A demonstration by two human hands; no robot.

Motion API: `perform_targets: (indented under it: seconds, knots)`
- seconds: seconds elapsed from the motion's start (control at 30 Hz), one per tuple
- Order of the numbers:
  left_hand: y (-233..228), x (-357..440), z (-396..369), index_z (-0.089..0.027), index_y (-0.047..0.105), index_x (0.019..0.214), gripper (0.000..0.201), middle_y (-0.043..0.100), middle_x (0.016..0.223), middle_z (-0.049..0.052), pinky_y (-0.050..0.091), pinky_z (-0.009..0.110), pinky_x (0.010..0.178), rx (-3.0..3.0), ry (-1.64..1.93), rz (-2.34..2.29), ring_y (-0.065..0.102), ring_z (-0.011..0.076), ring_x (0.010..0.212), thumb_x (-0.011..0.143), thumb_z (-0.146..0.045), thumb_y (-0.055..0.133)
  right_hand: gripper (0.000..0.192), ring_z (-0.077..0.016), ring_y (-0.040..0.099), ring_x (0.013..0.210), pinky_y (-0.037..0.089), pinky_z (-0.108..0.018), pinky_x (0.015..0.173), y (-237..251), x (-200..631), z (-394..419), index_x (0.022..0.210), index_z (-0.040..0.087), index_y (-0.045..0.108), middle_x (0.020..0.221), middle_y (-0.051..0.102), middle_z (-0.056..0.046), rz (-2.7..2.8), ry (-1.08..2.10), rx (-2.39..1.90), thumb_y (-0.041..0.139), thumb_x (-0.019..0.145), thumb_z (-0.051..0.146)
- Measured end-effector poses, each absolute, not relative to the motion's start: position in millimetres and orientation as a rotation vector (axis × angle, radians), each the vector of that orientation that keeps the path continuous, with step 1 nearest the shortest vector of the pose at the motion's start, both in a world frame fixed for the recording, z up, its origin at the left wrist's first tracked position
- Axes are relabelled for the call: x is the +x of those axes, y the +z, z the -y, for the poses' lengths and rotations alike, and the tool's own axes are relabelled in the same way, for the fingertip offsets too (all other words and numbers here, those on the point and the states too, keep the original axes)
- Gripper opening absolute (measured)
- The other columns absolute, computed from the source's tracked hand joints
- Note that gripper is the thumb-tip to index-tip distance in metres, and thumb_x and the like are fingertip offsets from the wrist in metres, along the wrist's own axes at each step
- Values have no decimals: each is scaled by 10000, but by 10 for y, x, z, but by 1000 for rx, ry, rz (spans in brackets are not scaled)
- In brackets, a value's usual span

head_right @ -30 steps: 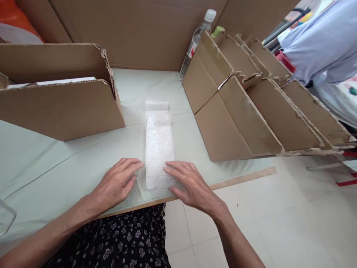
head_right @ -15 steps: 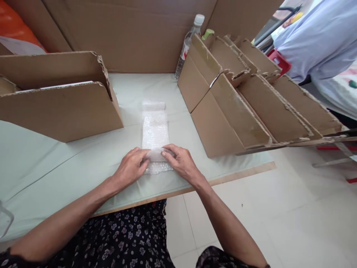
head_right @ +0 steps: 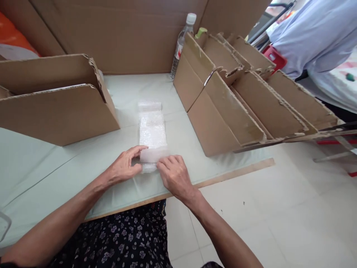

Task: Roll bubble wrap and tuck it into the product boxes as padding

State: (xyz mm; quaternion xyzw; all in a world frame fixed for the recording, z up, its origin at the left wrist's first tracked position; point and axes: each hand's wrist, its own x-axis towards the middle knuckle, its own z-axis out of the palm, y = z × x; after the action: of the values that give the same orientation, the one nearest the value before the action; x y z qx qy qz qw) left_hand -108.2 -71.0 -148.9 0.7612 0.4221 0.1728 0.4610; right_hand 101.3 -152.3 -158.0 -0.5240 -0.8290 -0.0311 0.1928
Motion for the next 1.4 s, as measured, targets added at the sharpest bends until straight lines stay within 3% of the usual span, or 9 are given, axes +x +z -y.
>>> perform_targets:
  seconds: [0.07, 0.2, 0.53, 0.63, 0.8, 0.9, 1.07, 1.23, 1.4]
  knots:
    - [-1466, -1137, 695, -190, 602, 1232, 564, 671, 1029, 62, 481, 369, 908, 1825, 389, -917, 602, 236, 974, 670, -150, 567, 215, -193, 599, 794, 392, -358, 787, -1537, 1026, 1456, 919, 211, 646, 866, 738, -32, 2269, -6, -1500, 472, 997, 114]
    - [-1463, -1091, 733, -204, 628, 1144, 393, 687, 996, 59, 487, 362, 862, 1821, 428, -1001, 604, 242, 949, 753, -236, 616, 200, -185, 600, 752, 385, -352, 780, -1411, 1017, 1326, 909, 216, 626, 805, 724, -11, 2224, 53, -1528, 470, 1013, 146]
    - [-1468, -888, 568, -213, 537, 730, 116, 474, 610, -47, 289, 275, 553, 1901, 350, -1226, 429, 140, 578, 843, -236, 550, 243, -262, 641, 1103, 447, -404, 870, -1475, 949, 1529, 1165, 214, 659, 1160, 744, -96, 2303, -164, -1383, 583, 949, 130]
    - [-1465, -874, 524, -208, 613, 844, 39, 530, 650, -37, 336, 284, 590, 1935, 335, -1239, 470, 154, 610, 828, -230, 585, 291, -275, 617, 1181, 426, -421, 917, -1628, 961, 1456, 1235, 192, 647, 1236, 727, -108, 2346, -209, -1418, 567, 961, 134]
    - [-1485, -986, 686, -160, 557, 1322, 452, 674, 1165, 116, 450, 401, 946, 2116, 674, -1267, 594, 265, 1076, 880, -250, 586, 257, -232, 664, 1010, 421, -386, 876, -1659, 968, 1305, 1131, 181, 679, 1102, 766, -81, 2309, -125, -1420, 513, 966, 74]
    - [-1501, -1132, 860, -163, 590, 1303, 409, 652, 1296, 132, 416, 439, 1036, 2278, 794, -1038, 559, 284, 1212, 897, -210, 568, 232, -211, 681, 892, 447, -374, 843, -1558, 991, 1309, 1109, 186, 684, 1004, 778, -62, 2273, 115, -1439, 499, 988, 116]
    - [-1541, -1189, 924, -194, 656, 1242, 343, 737, 1009, 71, 480, 399, 915, 2083, 572, -1015, 641, 227, 926, 933, -180, 509, 229, -202, 714, 942, 520, -350, 830, -1426, 1016, 1396, 1153, 246, 677, 1067, 781, -23, 2163, 515, -1531, 500, 1010, 216]
    - [-1596, -1035, 770, -172, 669, 1231, 349, 728, 981, 83, 489, 419, 910, 2069, 450, -1182, 639, 251, 916, 915, -198, 523, 197, -262, 677, 1012, 477, -410, 860, -1414, 978, 1533, 1157, 199, 656, 1134, 738, -119, 2107, -45, -1518, 603, 975, 255]
    - [-1615, -1018, 782, -164, 651, 1214, 335, 670, 1210, 121, 476, 436, 968, 2212, 660, -1095, 598, 277, 1114, 895, -200, 556, 181, -257, 680, 1005, 467, -406, 859, -1535, 931, 1562, 1142, 193, 667, 1119, 753, -107, 2220, -124, -1492, 601, 973, 205]
